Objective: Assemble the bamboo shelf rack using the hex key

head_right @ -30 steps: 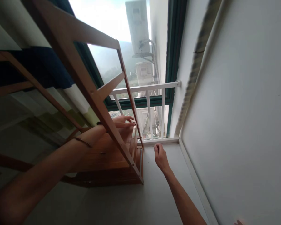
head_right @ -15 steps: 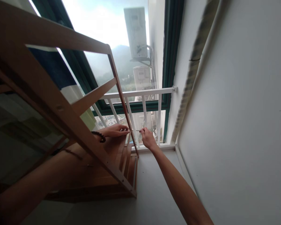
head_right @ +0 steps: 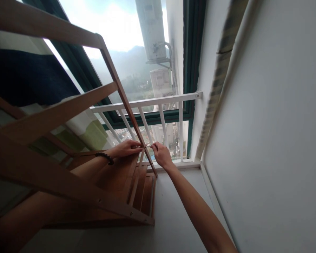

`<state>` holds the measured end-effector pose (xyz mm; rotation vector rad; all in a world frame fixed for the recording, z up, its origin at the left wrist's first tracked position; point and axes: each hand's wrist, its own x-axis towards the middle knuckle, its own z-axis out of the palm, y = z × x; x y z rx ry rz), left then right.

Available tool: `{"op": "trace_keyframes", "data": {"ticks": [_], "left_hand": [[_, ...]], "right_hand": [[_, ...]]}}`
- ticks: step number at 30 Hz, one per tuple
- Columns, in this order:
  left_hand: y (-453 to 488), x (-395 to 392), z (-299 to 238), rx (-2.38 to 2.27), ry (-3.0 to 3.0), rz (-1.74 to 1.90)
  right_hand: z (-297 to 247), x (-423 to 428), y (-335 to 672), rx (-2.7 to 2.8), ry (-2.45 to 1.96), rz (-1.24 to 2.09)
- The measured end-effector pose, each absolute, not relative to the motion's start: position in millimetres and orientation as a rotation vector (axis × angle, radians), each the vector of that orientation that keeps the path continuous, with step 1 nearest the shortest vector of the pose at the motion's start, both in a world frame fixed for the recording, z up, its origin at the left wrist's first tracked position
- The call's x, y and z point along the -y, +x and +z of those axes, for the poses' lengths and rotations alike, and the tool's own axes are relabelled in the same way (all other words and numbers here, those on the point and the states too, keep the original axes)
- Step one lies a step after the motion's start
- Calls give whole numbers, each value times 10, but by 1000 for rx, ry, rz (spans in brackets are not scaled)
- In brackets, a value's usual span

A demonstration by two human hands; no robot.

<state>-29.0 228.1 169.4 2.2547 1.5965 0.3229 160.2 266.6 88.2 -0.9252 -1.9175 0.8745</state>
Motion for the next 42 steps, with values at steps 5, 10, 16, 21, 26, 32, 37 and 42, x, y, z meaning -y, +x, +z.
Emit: {"op": "trace_keyframes", "data": {"ticks": [5, 10, 16, 21, 26, 32, 37, 42], "left_hand": [[-274, -2285, 1706, -1608, 2247, 298], [-273, -2292, 1721, -1566, 2186, 325], [-298, -2316, 1730, -1570, 2148, 274], [-299, -2324, 1736, -1564, 2145, 261], [-260, -2310, 1753, -1588, 2097, 277], [-199, -2299, 1759, -1645, 2076, 304], [-146, -2292, 1760, -1715, 2078, 296], [-130, -2302, 1747, -1708, 2061, 282]], "right_hand": [[849, -2658, 1603, 1931, -922, 853], [880, -2620, 1627, 1973, -930, 795], [1035, -2724, 1647, 2044, -914, 853], [1164, -2812, 1560, 1609, -958, 1827], [1139, -2708, 1523, 1417, -918, 1888], [986, -2710, 1594, 1413, -883, 1631], [977, -2732, 1642, 1482, -859, 1465], [1037, -2698, 1719, 1491, -768, 1618]]}}
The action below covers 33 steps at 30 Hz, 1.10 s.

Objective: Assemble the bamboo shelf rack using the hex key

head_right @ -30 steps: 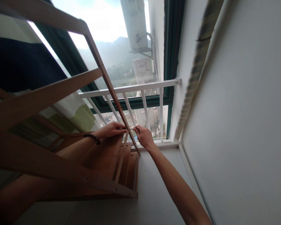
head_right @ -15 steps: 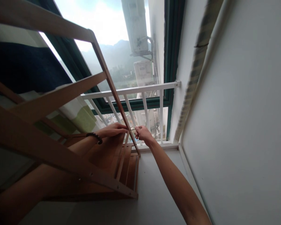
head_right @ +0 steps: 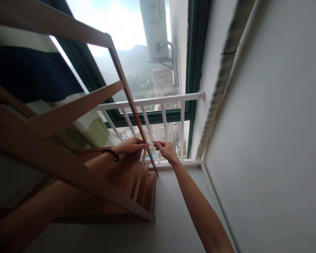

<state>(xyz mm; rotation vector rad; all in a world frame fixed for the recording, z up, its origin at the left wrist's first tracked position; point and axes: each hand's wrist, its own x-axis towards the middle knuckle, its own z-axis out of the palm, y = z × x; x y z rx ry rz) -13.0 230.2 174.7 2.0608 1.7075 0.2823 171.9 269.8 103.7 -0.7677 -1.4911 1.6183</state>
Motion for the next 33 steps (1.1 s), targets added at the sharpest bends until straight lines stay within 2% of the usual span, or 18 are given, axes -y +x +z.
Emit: {"op": "trace_keyframes", "data": {"ticks": [9, 13, 18, 26, 29, 33], "left_hand": [[-154, -2344, 1659, -1643, 2045, 411], [-155, -2379, 1617, -1625, 2003, 429], [-142, -2392, 1630, -1648, 2010, 414], [-92, -2400, 1663, -1720, 2026, 387], [-61, -2383, 1691, -1735, 2017, 366], [-43, -2368, 1709, -1741, 2010, 360]], "right_hand": [[992, -2774, 1748, 1440, -764, 1554], [971, -2754, 1722, 1296, -721, 1654], [859, -2697, 1653, 1188, -883, 1688], [1000, -2728, 1678, 1187, -936, 2037], [1004, -2720, 1803, 1405, -736, 2000], [922, -2768, 1883, 1742, -642, 1704]]}}
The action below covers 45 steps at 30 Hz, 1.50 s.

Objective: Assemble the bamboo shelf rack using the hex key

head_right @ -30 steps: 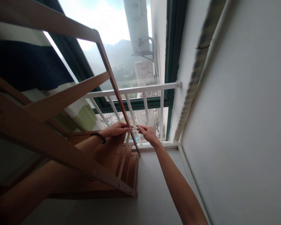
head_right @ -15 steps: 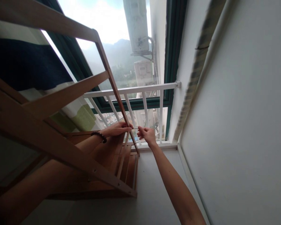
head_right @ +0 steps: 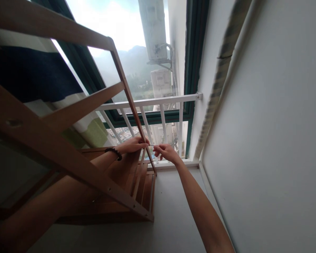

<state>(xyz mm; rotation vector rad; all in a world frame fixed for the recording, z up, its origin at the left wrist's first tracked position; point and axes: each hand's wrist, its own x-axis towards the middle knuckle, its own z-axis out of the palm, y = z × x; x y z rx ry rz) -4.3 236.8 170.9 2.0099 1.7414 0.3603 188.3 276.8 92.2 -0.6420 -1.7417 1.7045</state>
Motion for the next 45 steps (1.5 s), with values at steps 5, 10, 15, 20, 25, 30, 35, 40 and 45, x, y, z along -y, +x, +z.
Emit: {"op": "trace_keyframes", "data": {"ticks": [5, 10, 15, 20, 25, 30, 35, 40, 45], "left_hand": [[-95, -2403, 1649, -1679, 2038, 373], [-98, -2403, 1626, -1701, 2043, 412], [-75, -2389, 1653, -1711, 2072, 418], [-73, -2389, 1656, -1702, 2084, 404], [-35, -2364, 1672, -1743, 2088, 380], [-10, -2346, 1670, -1759, 2077, 384], [-3, -2334, 1630, -1763, 2102, 445], [4, -2330, 1619, -1745, 2114, 474], [23, -2320, 1650, -1775, 2078, 465]], "right_hand": [[922, -2892, 1802, 1713, -692, 1496], [1032, -2905, 1709, 1412, -884, 1861], [1126, -2905, 1648, 1124, -1023, 2095], [1175, -2887, 1630, 1123, -1058, 2122], [1075, -2799, 1700, 1247, -911, 1945], [1008, -2820, 1774, 1459, -935, 1800], [1094, -2828, 1687, 1275, -997, 2093], [1140, -2785, 1580, 1204, -1030, 2117], [1066, -2704, 1642, 1278, -993, 1917]]}}
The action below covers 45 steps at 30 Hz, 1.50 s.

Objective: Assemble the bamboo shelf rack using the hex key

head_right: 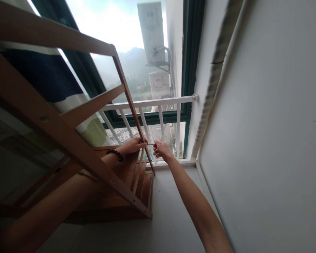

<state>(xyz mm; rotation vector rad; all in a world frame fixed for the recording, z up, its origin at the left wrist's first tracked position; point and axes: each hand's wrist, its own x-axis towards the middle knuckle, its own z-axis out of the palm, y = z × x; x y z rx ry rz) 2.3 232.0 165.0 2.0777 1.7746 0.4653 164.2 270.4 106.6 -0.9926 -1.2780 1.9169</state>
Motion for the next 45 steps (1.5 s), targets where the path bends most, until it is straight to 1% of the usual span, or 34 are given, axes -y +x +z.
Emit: {"op": "trace_keyframes", "data": {"ticks": [1, 4, 6, 8, 10, 15, 20, 24, 30, 32, 35, 39, 45], "left_hand": [[28, -2317, 1656, -1781, 2066, 461], [42, -2306, 1664, -1779, 2051, 462], [46, -2302, 1663, -1784, 2049, 470], [45, -2301, 1658, -1794, 2045, 468], [40, -2303, 1652, -1796, 2046, 466], [10, -2312, 1635, -1763, 2065, 468], [-24, -2319, 1591, -1752, 2079, 475], [-39, -2327, 1557, -1777, 2068, 474], [-54, -2336, 1539, -1772, 2058, 454], [-61, -2337, 1536, -1759, 2060, 450], [-64, -2337, 1537, -1746, 2067, 449], [-40, -2320, 1569, -1764, 2075, 402], [-29, -2246, 1716, -1763, 2075, 275]], "right_hand": [[1029, -2701, 1676, 1340, -974, 1803], [906, -2737, 1791, 1716, -854, 1253], [849, -2788, 1853, 1919, -780, 982], [830, -2838, 1883, 2027, -744, 816], [841, -2877, 1882, 2073, -734, 722], [852, -2933, 1838, 2162, -739, 581], [730, -2963, 1794, 2171, -751, 519], [650, -2997, 1763, 2228, -722, 398], [755, -3062, 1811, 2365, -599, 271], [809, -3075, 1829, 2408, -557, 265], [846, -3086, 1837, 2422, -528, 343], [840, -3088, 1830, 2407, -565, 403], [896, -3046, 1843, 2460, -671, 135]]}}
